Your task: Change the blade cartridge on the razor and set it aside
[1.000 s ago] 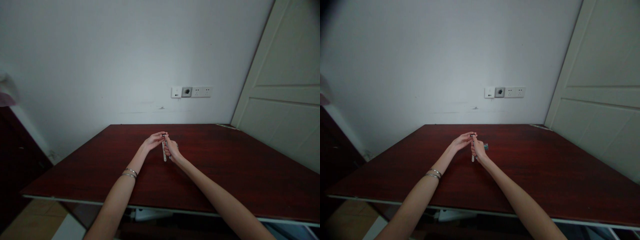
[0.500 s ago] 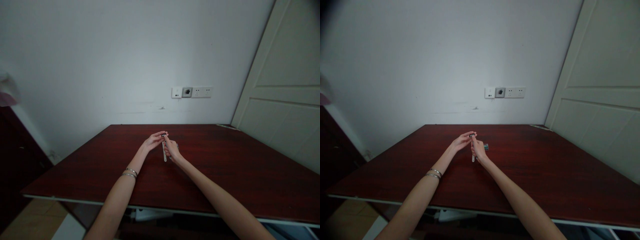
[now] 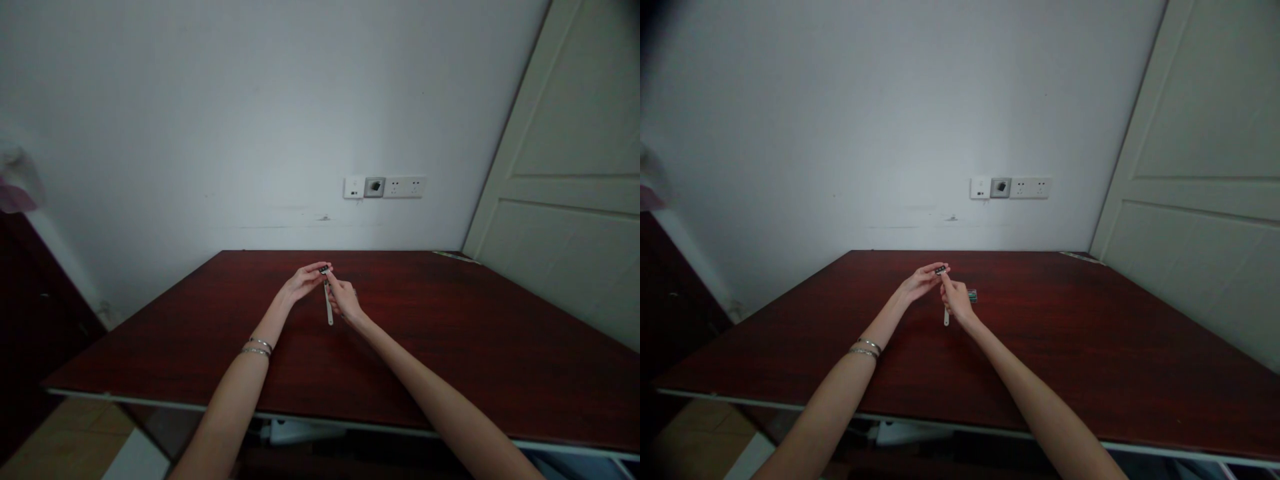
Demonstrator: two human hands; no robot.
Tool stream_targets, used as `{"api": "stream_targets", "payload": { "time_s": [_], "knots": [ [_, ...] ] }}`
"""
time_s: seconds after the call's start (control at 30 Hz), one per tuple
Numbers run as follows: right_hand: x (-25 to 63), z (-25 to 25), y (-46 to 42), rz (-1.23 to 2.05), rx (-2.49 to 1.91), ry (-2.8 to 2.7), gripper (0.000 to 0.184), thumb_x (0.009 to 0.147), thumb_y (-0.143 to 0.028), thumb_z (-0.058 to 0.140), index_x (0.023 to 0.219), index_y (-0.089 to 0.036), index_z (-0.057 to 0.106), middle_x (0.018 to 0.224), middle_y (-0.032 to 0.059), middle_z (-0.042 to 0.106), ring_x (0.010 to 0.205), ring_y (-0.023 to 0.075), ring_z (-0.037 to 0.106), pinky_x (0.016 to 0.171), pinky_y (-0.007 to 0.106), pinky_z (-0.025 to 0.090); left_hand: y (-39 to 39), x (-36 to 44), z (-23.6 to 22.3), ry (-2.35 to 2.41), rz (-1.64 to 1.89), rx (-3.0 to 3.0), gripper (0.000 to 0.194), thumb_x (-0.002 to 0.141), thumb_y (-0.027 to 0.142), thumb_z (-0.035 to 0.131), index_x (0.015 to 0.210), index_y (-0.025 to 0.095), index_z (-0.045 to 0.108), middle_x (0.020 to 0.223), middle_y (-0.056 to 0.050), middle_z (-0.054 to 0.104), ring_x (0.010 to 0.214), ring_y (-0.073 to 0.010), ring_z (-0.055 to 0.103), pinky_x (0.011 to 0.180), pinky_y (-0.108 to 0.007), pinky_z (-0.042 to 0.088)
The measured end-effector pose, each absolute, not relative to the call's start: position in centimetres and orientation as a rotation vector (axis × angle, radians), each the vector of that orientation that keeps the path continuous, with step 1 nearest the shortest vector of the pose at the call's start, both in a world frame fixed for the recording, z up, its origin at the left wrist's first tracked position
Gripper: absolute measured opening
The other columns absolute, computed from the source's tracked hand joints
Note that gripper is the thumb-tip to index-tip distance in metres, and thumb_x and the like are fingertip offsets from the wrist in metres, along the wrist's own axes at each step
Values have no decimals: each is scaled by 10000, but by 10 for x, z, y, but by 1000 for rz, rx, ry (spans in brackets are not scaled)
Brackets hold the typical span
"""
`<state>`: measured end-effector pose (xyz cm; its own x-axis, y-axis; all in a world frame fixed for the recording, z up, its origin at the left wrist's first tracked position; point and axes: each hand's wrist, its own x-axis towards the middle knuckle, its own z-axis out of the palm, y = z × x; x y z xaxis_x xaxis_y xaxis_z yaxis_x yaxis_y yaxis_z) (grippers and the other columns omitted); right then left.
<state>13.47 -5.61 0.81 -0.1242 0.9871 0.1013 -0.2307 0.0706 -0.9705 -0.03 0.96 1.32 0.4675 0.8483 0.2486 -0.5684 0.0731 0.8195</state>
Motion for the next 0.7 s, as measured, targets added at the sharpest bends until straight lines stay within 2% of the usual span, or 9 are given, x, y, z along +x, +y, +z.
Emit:
{"api": "stream_targets", "payload": {
  "time_s": [0.13, 0.23, 0.37, 0.57, 0.7],
  "knots": [
    [137, 9, -55, 1351, -843, -1140, 480, 715, -630, 525, 577, -179, 434, 349, -97, 278, 272, 19, 184, 269, 143, 115, 14, -7, 14, 449, 1175, 1178, 274, 665, 103, 681, 938, 111, 684, 1051, -121, 651, 993, -212, 598, 936, -325, 390],
    [141, 9, -51, 1347, -815, -1118, 482, 711, -634, 525, 582, -177, 446, 354, -96, 285, 273, 21, 194, 269, 143, 125, 19, -12, 10, 842, 1203, 1492, 242, 606, 195, 736, 838, 130, 712, 882, -106, 691, 856, -221, 627, 856, -338, 423],
    [146, 9, -48, 1321, -831, -1107, 479, 726, -630, 506, 589, -175, 453, 361, -94, 292, 273, 23, 215, 272, 142, 144, 26, -16, 1, 1280, 1071, 2018, 148, 558, 214, 747, 693, 155, 730, 735, -87, 693, 737, -228, 612, 773, -319, 416],
    [149, 8, -45, 1325, -817, -1099, 469, 725, -617, 522, 585, -174, 452, 358, -92, 299, 273, 26, 223, 269, 148, 151, 33, -20, -15, 1398, 927, 2286, 139, 579, 263, 734, 663, 152, 727, 633, -73, 666, 614, -191, 578, 666, -284, 399],
    [149, 7, -45, 1332, -820, -1111, 482, 707, -635, 528, 591, -173, 456, 362, -93, 304, 272, 24, 227, 268, 147, 155, 37, -22, -21, 1523, 837, 2291, 178, 583, 291, 739, 674, 140, 721, 633, -69, 662, 617, -181, 582, 644, -269, 411]
  ]
}}
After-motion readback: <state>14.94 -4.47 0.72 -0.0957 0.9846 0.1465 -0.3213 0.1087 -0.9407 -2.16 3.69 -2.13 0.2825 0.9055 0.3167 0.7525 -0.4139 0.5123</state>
